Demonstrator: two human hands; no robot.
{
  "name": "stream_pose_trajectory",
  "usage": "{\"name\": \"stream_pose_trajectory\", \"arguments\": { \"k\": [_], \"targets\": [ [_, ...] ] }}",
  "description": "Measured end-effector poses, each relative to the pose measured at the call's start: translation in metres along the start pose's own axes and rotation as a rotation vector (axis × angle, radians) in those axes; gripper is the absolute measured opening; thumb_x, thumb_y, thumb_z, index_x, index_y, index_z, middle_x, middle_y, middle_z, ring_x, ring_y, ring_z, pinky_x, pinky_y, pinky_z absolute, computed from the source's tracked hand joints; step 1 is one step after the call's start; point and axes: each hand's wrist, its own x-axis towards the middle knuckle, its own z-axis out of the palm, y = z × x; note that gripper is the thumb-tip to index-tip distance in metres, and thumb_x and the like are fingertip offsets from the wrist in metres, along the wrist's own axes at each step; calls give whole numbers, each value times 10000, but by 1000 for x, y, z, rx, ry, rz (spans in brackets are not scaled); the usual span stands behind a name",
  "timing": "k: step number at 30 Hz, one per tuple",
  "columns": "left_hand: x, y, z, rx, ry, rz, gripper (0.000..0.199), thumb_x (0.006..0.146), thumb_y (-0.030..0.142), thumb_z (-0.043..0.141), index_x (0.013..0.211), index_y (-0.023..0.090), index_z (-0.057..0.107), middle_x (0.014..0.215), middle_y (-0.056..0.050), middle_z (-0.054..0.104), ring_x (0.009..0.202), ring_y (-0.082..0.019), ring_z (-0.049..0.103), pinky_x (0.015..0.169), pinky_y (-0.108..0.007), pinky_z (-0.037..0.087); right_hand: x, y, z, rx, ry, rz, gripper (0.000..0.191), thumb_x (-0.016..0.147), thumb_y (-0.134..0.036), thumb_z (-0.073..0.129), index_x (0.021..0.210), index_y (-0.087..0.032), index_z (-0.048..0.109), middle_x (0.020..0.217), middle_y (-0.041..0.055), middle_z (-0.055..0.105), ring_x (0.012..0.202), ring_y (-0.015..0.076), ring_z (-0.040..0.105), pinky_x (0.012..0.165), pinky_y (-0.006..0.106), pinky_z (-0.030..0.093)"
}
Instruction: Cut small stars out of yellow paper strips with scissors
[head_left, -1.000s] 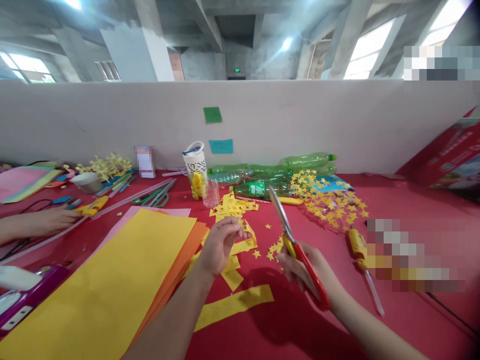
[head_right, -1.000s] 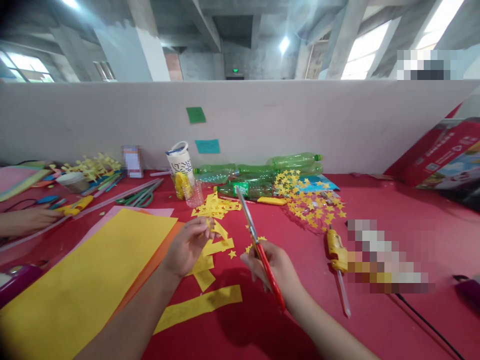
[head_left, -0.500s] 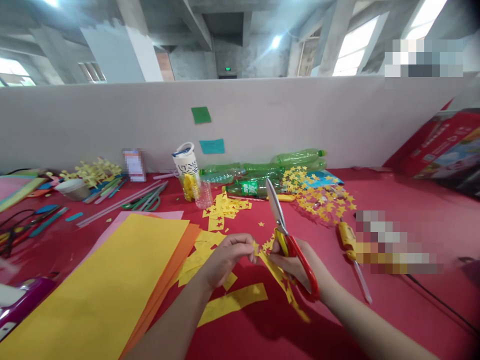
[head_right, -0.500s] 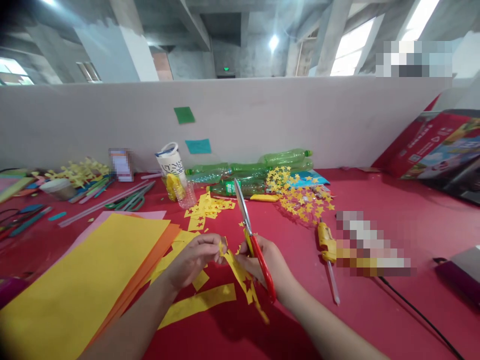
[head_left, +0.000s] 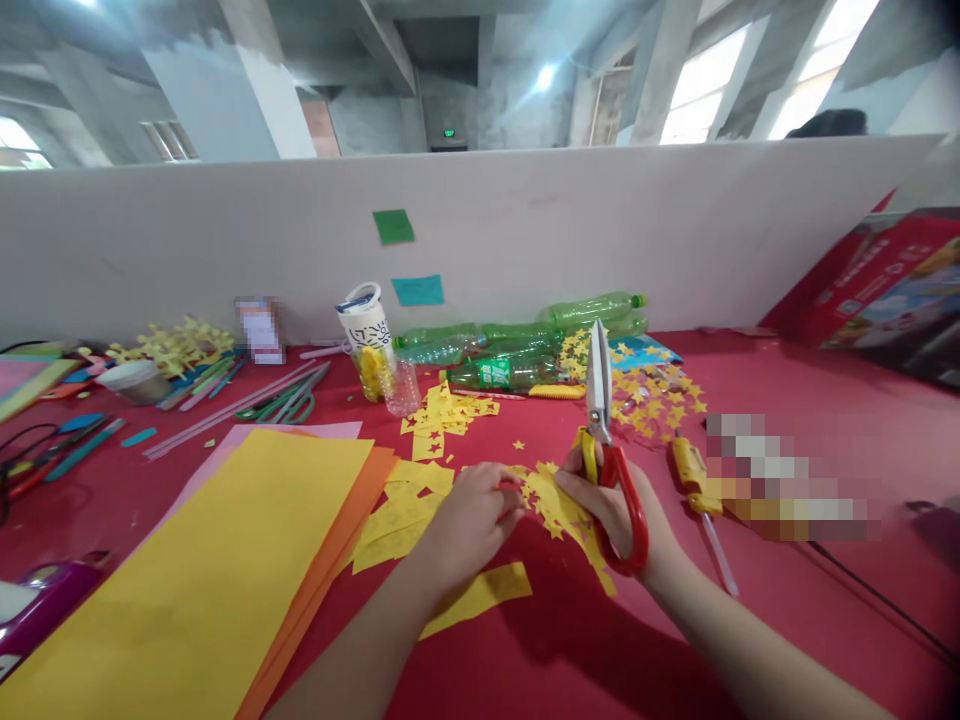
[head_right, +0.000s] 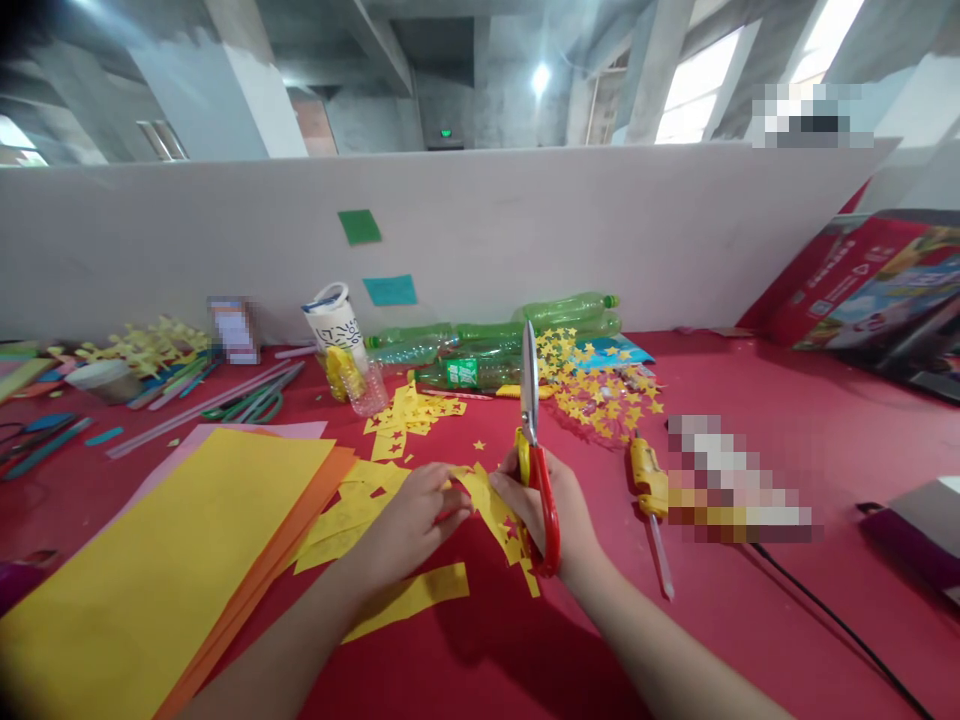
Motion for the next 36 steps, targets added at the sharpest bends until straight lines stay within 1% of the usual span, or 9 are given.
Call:
{"name": "stream_pose_trajectory", "arguments": {
  "k": [3,6,12,15,18,23,25,31,36],
  "targets": [
    [1,-6,-7,47,51,-89,215,820,297,453,711,192,605,787,-53,578,761,-190,509,686,-316,372,-1,1,2,36,-21,47,180,702,-308,620,706,-186,488,561,-54,440,486,93,409,458,202,336],
    [-1,-8,-10,12,32,-110,185,799,260,463,716,196,615,725,-45,610,714,-192,530,657,-312,374,0,4,2,29,-26,34,162,708,-295,612,707,-189,490,557,-54,441,489,95,414,461,203,337],
    [-4,3,-4,-457,-95,-195,243,765,166,446,914,216,632,920,-50,656,812,-191,587,726,-311,422,1,6,2,30,-44,27,162,704,-291,610,694,-186,487,562,-52,452,489,95,417,473,206,345],
    [-2,9,-12,-751,-108,-268,155,713,146,512,824,179,616,846,-52,642,801,-179,582,740,-301,428,-1,4,5,18,-42,37,159,698,-285,610,691,-186,486,581,-50,455,508,100,427,490,206,350],
    [-2,13,-18,-1055,-202,-329,125,743,255,533,774,147,588,723,-54,622,654,-152,568,634,-282,434,-3,2,9,6,-72,71,160,677,-269,611,664,-184,476,575,-53,450,520,101,431,500,199,356],
    [-5,14,-11,-1009,-262,-463,222,735,284,545,587,123,583,543,-22,565,497,-112,502,542,-250,398,-8,0,15,-24,-173,88,176,664,-269,619,645,-176,470,549,-59,433,491,88,404,462,182,330],
    [-3,9,-10,-955,-172,-475,253,740,285,540,550,125,588,519,-19,558,506,-113,502,548,-245,392,-8,1,13,-27,-217,51,195,689,-294,608,635,-176,462,533,-62,417,474,82,398,450,178,318],
    [3,-10,-25,-925,274,-471,275,767,342,535,638,129,653,567,-31,603,558,-114,522,572,-232,401,-5,9,8,-170,-395,94,308,784,-417,517,609,-188,408,479,-56,414,421,88,420,414,186,294],
    [2,-18,-32,-955,481,-429,192,762,283,549,633,147,588,542,1,573,539,-102,512,559,-221,400,-7,15,11,-370,-524,-12,344,769,-473,541,635,-179,423,553,-40,456,505,94,419,448,185,293]
  ]
}}
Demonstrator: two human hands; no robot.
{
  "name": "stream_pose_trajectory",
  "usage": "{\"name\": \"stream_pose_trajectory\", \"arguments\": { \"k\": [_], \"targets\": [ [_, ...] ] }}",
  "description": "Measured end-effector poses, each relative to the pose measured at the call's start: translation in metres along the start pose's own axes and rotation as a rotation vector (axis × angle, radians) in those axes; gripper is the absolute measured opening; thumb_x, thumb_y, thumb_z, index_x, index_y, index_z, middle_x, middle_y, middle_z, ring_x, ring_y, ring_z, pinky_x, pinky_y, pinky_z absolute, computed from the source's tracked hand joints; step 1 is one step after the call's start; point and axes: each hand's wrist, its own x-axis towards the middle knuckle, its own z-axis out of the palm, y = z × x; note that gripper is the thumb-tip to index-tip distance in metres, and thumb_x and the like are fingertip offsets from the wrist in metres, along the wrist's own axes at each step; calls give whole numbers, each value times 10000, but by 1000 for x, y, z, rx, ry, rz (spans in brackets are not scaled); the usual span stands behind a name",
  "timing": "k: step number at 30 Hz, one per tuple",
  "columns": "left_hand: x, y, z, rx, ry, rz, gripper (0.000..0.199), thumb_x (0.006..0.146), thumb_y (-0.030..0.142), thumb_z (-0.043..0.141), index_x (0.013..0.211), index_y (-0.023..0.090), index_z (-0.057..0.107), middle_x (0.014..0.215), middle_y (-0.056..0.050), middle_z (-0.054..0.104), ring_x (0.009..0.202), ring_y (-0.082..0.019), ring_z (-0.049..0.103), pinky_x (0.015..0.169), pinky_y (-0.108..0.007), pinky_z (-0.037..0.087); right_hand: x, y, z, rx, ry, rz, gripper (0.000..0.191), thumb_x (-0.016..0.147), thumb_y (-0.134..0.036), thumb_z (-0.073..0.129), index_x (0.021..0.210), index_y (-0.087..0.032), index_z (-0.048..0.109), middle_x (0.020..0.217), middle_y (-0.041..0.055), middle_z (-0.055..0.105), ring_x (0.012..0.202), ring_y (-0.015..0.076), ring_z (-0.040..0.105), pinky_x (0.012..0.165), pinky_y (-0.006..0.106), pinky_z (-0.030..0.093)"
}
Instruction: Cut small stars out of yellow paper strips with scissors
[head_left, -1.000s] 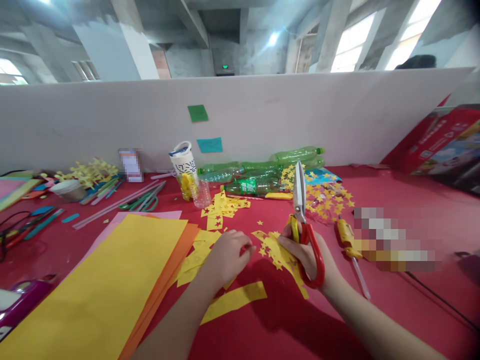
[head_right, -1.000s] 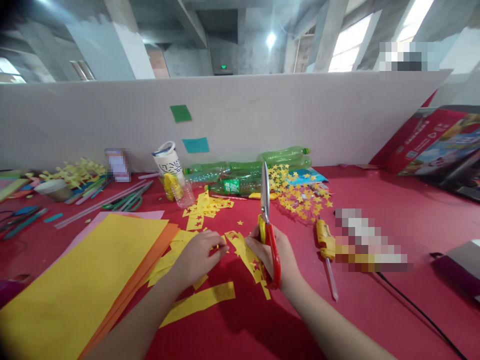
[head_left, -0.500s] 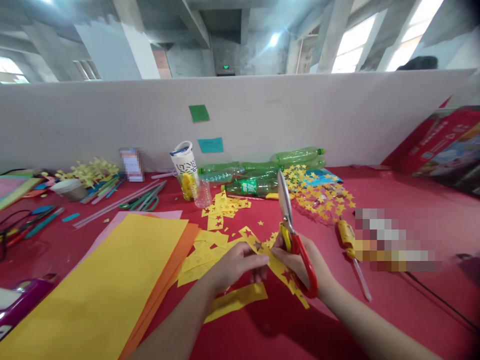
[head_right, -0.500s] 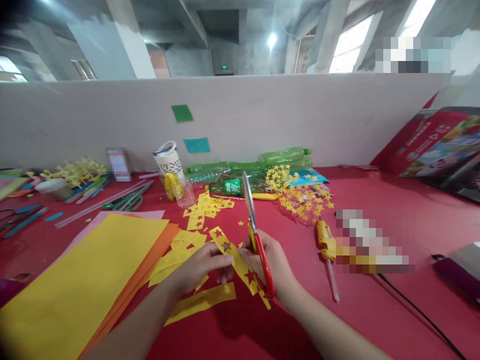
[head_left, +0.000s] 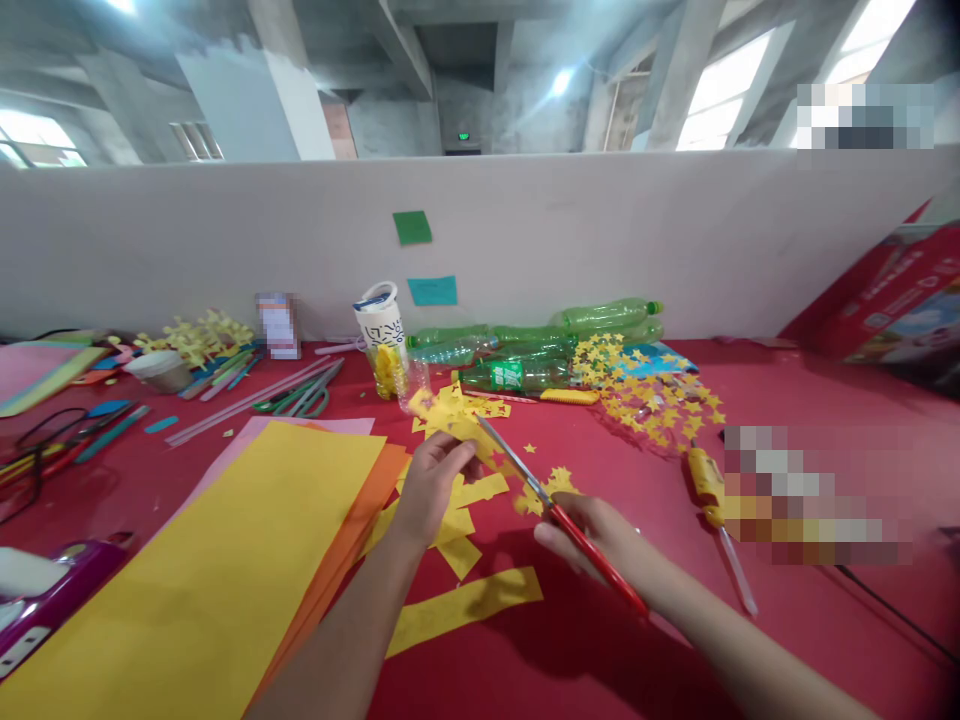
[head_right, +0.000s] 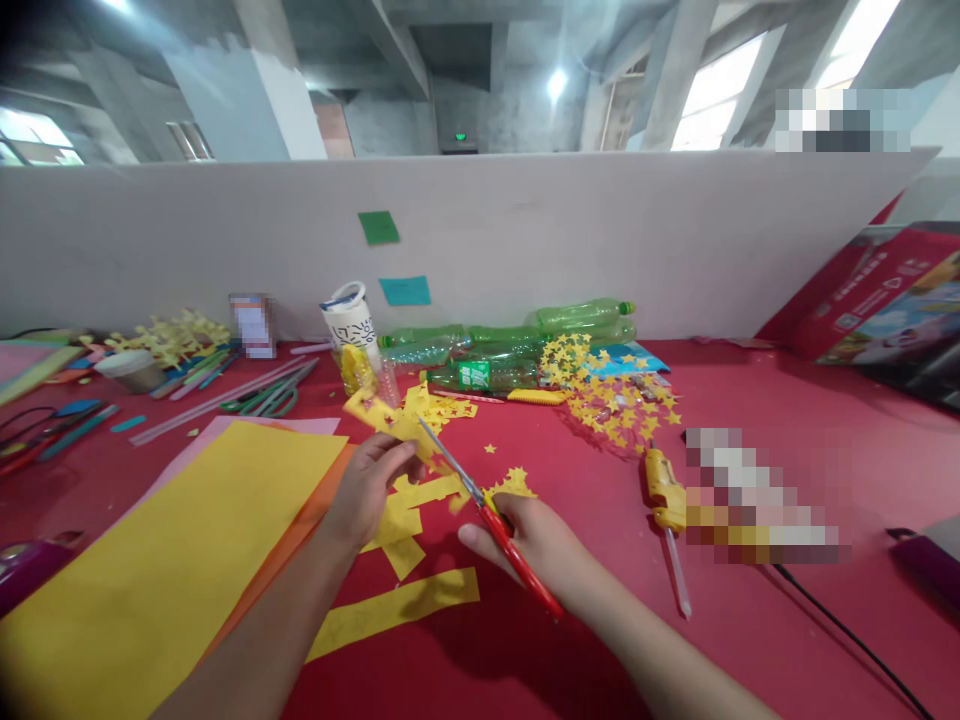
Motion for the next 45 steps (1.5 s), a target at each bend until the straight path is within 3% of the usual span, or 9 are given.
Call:
{"name": "stream_pose_trajectory", "arguments": {
  "k": [6,17,28,34,45],
  "targets": [
    [0,2,2,-120,-7,73,106,790,256,511,768,165,561,655,20,526,594,-85,484,573,-204,399,-1,-4,1,-13,-107,19,398,798,-527,475,618,-177,417,509,-38,464,467,87,420,431,187,283],
    [-2,6,2,-63,-16,47,137,768,295,512,716,169,528,624,23,489,552,-89,463,520,-201,385,-5,-10,-2,280,-204,84,407,814,-550,432,702,-162,486,401,-67,419,347,63,383,367,167,292],
    [-1,7,1,-44,-13,61,150,741,304,533,696,161,518,631,15,505,563,-95,455,532,-211,369,-5,-12,-1,262,-211,135,500,784,-654,342,679,-177,451,344,-86,375,284,48,334,321,147,276],
    [0,8,-2,-66,-30,51,147,749,270,539,656,165,493,613,38,442,545,-76,448,519,-193,388,-5,-14,-4,246,-221,195,484,791,-635,358,653,-178,440,336,-87,372,270,34,306,290,125,243],
    [1,10,-7,-116,-28,9,197,718,230,567,581,164,442,535,62,371,450,-53,421,445,-177,397,-6,-17,-5,250,-220,164,468,796,-608,383,624,-177,440,319,-92,349,270,39,309,299,136,224]
  ]
}}
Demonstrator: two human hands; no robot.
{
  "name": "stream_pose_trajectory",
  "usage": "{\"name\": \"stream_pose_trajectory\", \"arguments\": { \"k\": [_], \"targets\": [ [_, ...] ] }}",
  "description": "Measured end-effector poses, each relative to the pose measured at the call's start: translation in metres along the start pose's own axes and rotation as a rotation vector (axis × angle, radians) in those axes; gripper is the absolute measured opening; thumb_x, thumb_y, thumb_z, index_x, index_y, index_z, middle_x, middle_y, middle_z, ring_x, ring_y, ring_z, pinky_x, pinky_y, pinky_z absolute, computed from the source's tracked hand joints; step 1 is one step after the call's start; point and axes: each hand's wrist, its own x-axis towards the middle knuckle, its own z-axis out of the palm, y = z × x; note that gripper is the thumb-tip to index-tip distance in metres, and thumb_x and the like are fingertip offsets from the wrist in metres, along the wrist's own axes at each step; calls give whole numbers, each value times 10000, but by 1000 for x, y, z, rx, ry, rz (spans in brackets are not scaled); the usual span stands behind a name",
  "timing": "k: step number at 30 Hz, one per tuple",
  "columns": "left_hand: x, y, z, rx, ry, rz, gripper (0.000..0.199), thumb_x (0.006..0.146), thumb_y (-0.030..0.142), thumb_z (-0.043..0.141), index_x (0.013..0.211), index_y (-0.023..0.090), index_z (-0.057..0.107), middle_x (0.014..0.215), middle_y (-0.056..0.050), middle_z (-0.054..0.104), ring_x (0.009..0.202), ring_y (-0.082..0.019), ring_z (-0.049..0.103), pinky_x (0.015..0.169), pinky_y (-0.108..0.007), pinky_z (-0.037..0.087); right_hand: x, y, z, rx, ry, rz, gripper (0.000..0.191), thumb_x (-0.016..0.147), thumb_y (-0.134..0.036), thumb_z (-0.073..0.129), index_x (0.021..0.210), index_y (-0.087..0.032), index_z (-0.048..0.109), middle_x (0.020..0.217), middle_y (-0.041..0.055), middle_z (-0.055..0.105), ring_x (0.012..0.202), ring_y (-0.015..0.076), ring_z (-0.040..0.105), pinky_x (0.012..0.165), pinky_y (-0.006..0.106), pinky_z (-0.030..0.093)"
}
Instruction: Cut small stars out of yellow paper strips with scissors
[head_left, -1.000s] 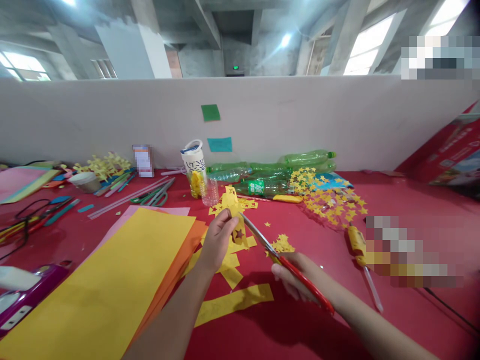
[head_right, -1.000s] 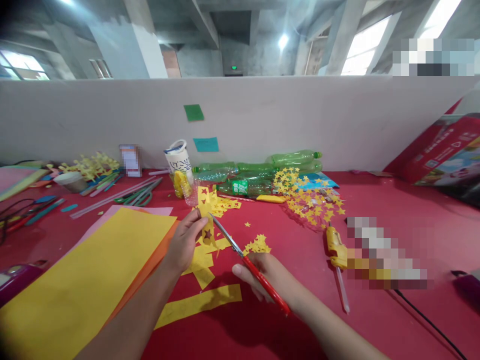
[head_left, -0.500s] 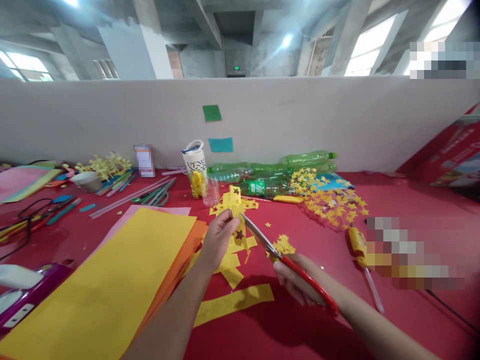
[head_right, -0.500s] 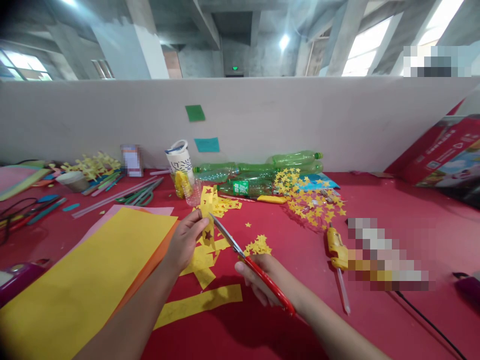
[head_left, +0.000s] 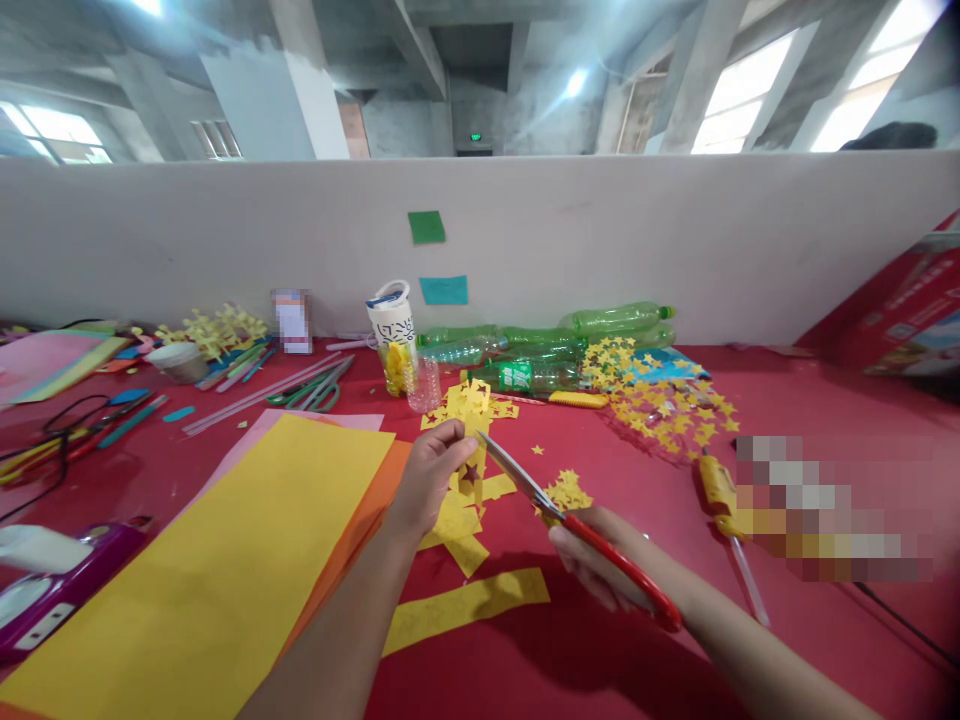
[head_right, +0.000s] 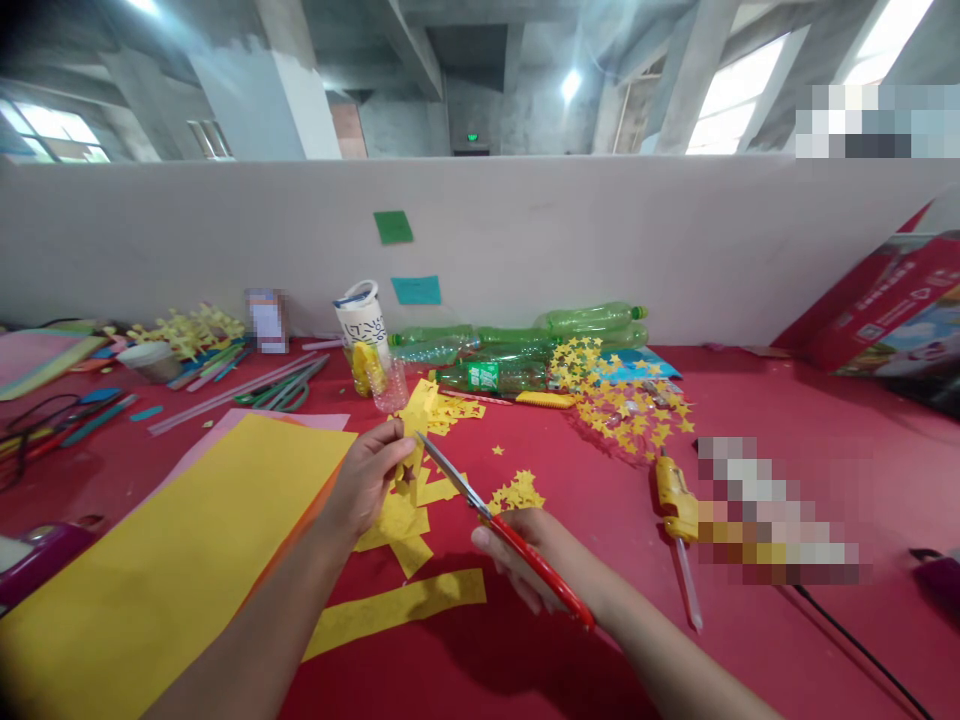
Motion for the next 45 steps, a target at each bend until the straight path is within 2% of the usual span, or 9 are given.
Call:
{"name": "stream_pose_trajectory", "arguments": {
  "k": [7,19,24,30,37,45],
  "targets": [
    [0,-1,-2,8,-9,-24,148,718,243,572,626,155,498,553,56,416,454,-55,448,451,-178,400,-1,-1,-1,3,-7,0,467,794,-612,383,627,-179,441,315,-93,348,265,48,315,303,141,241],
    [0,-1,0,8,-2,-4,170,730,259,564,620,154,489,540,52,410,448,-65,465,442,-188,407,1,4,0,-40,15,-37,427,815,-560,405,623,-180,444,318,-89,367,273,53,326,334,159,271],
    [-3,-1,4,21,-9,16,174,751,296,557,654,156,518,576,27,503,494,-92,509,450,-205,417,4,9,5,16,15,-46,444,811,-581,394,631,-177,439,346,-83,380,296,56,352,325,153,259],
    [-4,-3,5,29,0,-7,163,737,311,565,681,158,556,577,19,533,486,-93,504,438,-204,414,3,7,12,95,16,-56,438,801,-595,394,666,-180,437,368,-88,383,309,51,337,328,147,240],
    [-4,-8,7,52,4,-3,176,735,312,571,653,161,533,466,32,524,417,-91,485,417,-209,378,3,7,13,82,23,-55,449,801,-602,386,663,-179,447,351,-85,384,297,48,326,321,145,238],
    [-4,-9,6,41,-4,-2,165,739,306,572,684,152,548,475,31,525,407,-80,467,403,-199,353,1,4,11,42,37,31,503,771,-666,345,646,-189,440,311,-91,360,266,54,319,288,146,225]
  ]
}}
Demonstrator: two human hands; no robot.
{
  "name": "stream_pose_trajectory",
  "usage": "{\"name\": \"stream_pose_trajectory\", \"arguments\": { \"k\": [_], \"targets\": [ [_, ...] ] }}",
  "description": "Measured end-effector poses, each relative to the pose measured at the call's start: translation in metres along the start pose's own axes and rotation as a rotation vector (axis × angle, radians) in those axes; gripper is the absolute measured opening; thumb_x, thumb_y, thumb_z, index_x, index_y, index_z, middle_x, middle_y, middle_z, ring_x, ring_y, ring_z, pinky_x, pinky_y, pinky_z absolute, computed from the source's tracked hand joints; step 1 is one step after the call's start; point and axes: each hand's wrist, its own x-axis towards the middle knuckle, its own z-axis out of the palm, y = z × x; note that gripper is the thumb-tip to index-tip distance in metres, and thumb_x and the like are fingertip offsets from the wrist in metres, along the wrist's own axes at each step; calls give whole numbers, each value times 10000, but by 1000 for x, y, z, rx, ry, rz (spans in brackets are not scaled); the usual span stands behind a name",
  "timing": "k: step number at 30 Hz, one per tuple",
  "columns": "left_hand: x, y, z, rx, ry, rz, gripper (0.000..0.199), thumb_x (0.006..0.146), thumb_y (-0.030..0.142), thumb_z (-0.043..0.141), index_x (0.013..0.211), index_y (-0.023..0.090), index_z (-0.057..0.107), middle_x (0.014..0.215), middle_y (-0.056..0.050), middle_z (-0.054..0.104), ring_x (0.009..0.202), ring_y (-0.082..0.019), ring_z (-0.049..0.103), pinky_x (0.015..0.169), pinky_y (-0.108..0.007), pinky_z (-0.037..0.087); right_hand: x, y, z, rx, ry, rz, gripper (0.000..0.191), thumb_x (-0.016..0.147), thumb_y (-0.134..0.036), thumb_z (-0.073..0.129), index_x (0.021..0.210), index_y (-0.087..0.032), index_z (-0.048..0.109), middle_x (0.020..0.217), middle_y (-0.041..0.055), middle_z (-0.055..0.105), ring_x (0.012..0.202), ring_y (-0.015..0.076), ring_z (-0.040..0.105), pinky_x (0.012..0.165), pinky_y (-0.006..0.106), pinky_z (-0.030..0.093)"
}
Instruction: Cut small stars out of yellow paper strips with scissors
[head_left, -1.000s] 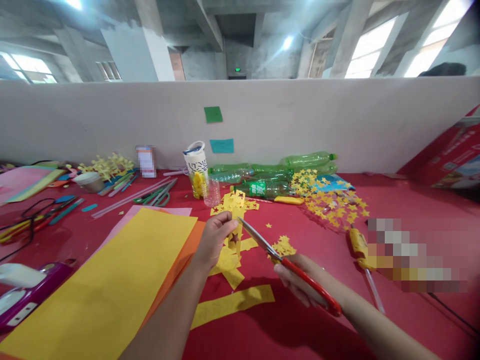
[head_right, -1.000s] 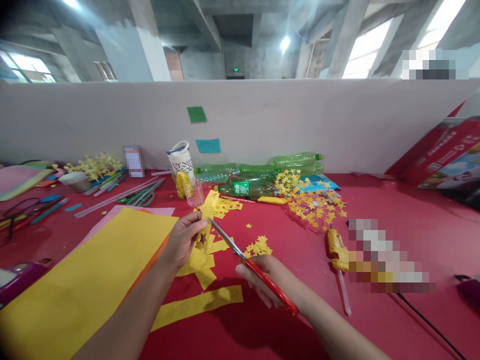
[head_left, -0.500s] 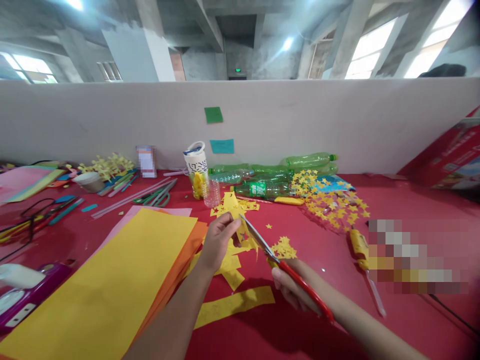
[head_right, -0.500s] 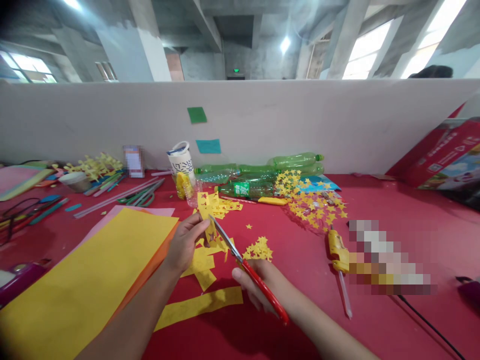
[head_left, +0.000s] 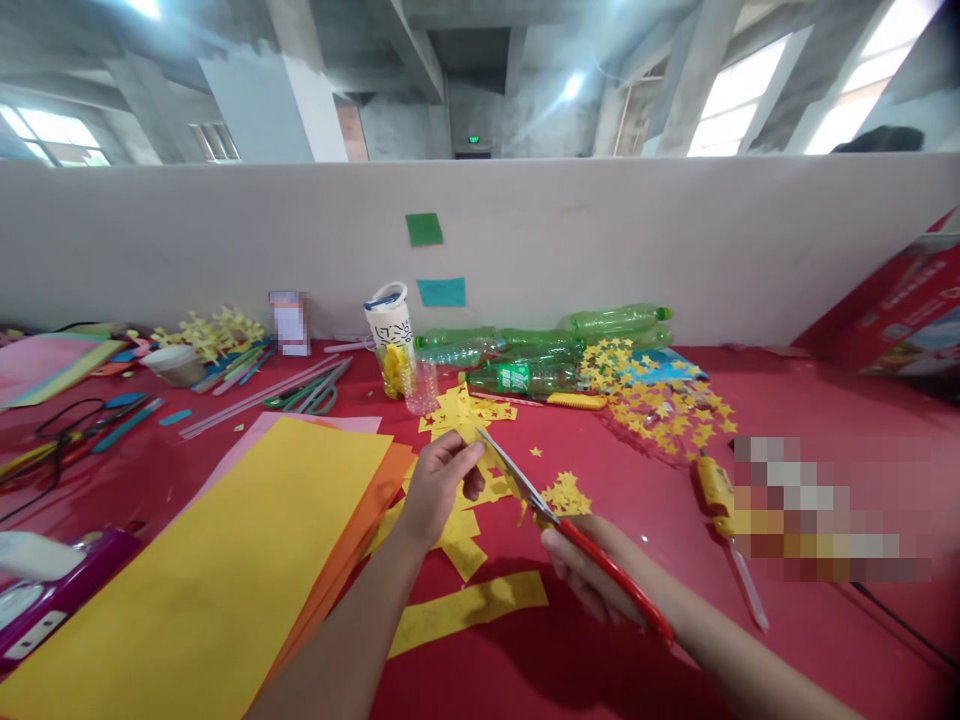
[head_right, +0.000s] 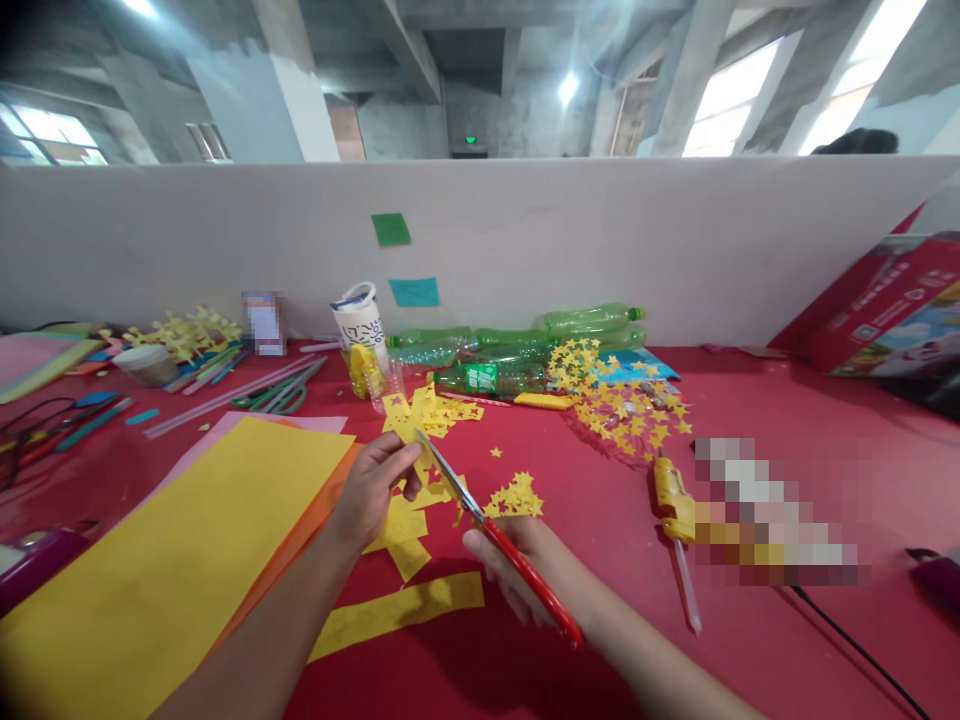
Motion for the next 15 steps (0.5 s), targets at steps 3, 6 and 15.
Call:
{"name": "stream_pose_trajectory", "arguments": {
  "k": [3,6,15],
  "targets": [
    [0,-1,0,-1,-3,1,165,744,301,570,678,153,539,473,33,519,410,-79,468,405,-198,354,1,1,1,10,6,10,499,771,-665,346,646,-190,436,305,-95,355,257,51,311,279,143,210],
    [1,-1,0,-8,-3,2,168,746,299,571,663,158,529,466,37,512,408,-79,465,402,-196,352,2,4,2,27,8,1,500,776,-657,352,634,-185,436,306,-91,373,250,43,306,280,140,200],
    [1,0,-1,-25,-30,-2,172,757,286,562,652,160,511,480,40,504,418,-81,466,415,-200,359,3,-1,1,78,3,3,472,787,-613,400,582,-188,407,279,-95,345,234,43,301,271,139,203]
  ]
}}
